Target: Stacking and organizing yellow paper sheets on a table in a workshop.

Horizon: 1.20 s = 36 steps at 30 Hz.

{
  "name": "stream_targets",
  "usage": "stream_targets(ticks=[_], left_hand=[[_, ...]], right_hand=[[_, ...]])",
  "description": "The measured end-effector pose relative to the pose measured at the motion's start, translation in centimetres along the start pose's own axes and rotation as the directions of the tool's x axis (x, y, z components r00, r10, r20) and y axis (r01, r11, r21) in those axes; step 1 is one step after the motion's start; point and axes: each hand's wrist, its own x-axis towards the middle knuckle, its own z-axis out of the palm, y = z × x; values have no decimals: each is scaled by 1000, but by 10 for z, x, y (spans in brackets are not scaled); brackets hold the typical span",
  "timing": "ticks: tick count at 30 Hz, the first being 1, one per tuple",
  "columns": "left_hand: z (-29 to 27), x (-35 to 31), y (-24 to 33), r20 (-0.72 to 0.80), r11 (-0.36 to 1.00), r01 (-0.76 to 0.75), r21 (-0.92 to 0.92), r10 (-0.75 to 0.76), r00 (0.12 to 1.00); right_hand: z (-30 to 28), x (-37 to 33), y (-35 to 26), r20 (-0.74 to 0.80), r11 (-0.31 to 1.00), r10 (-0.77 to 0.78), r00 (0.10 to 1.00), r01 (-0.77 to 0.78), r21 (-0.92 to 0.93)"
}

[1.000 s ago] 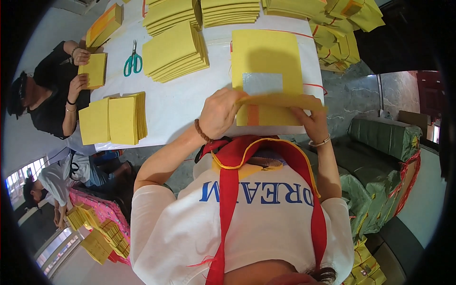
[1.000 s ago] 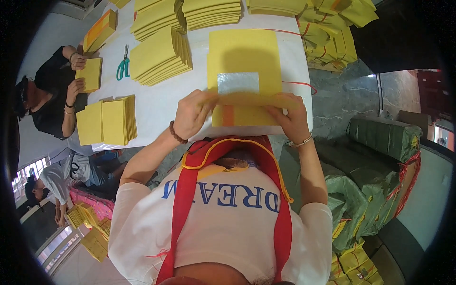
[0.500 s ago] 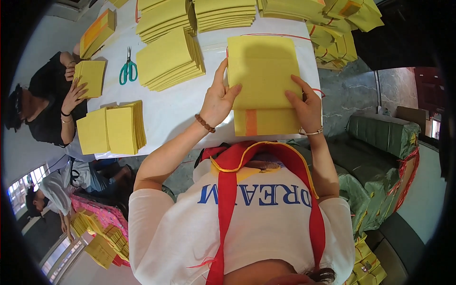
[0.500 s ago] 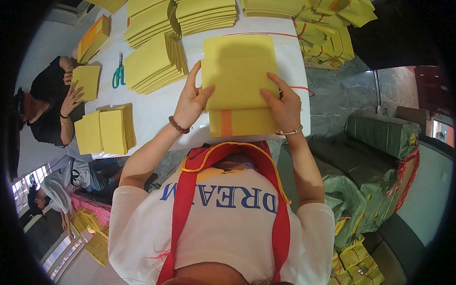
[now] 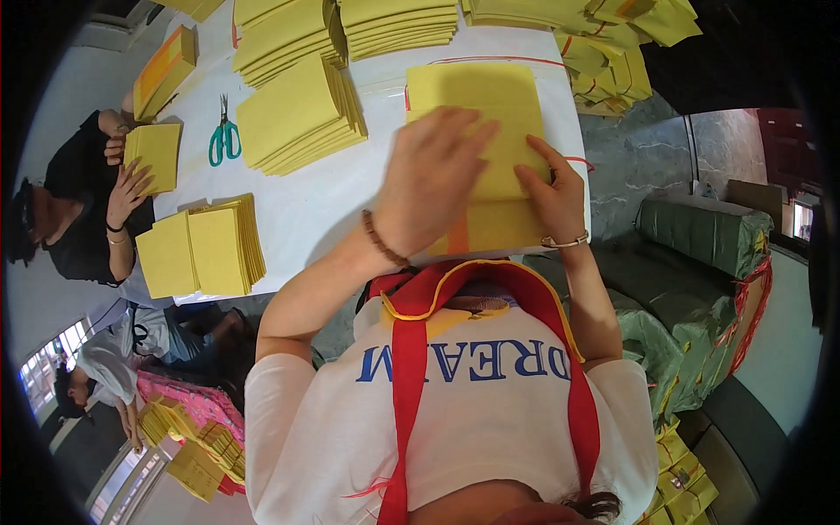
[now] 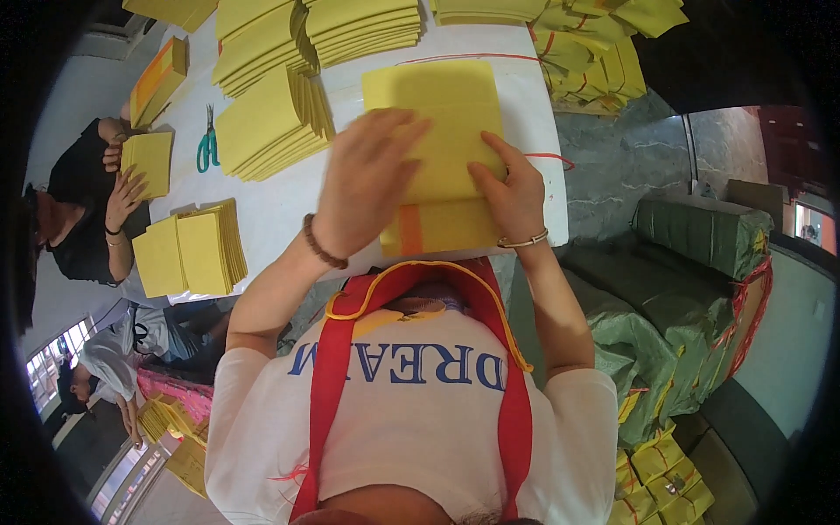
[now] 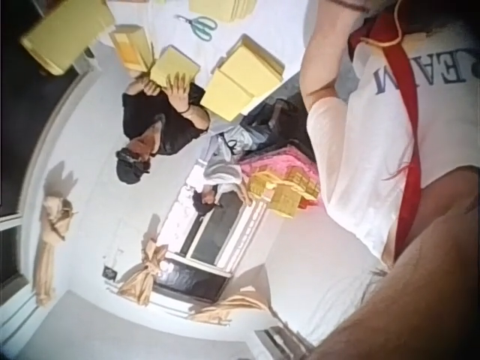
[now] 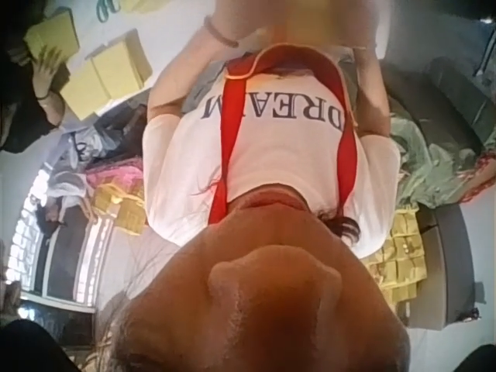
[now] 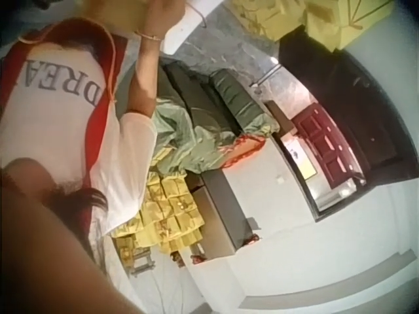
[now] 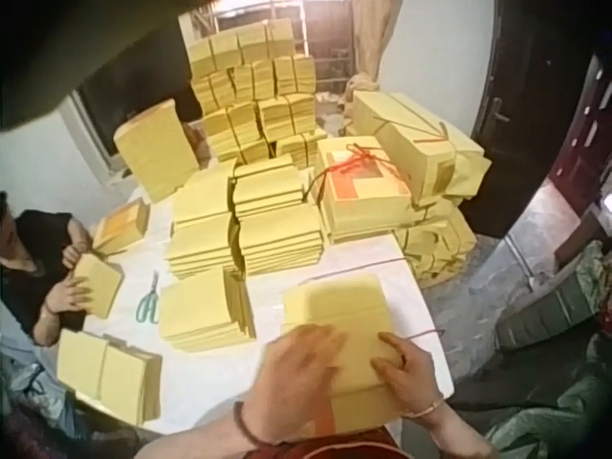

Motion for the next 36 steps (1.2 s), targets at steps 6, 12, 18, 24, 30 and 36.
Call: stream_targets(ticks=[6, 12, 18, 24, 30, 36], left_hand=[[58, -24, -12, 227, 972, -28, 234, -27, 973], [56, -26, -13, 250, 973, -20, 230, -39, 967], [45, -24, -15, 146, 994, -88, 66, 77, 986], [65, -26, 8, 198, 818, -225, 530, 139, 970], [14, -14, -11, 33, 953, -161, 256, 158, 987], [-88, -51, -116, -274, 853, 55, 519, 104, 956]], right_hand=[[2, -4, -12, -17, 994, 7, 1000, -9, -105], [8, -12, -12, 170, 630, -412, 895, 415, -657], [7, -11, 0, 361, 566, -244, 900, 435, -701], [-20, 1, -12, 255, 929, -77, 964, -24, 370], [-42, -4, 14, 84, 655, 60, 995, -103, 749], [-42, -34, 30, -175, 929, 136, 975, -64, 365]])
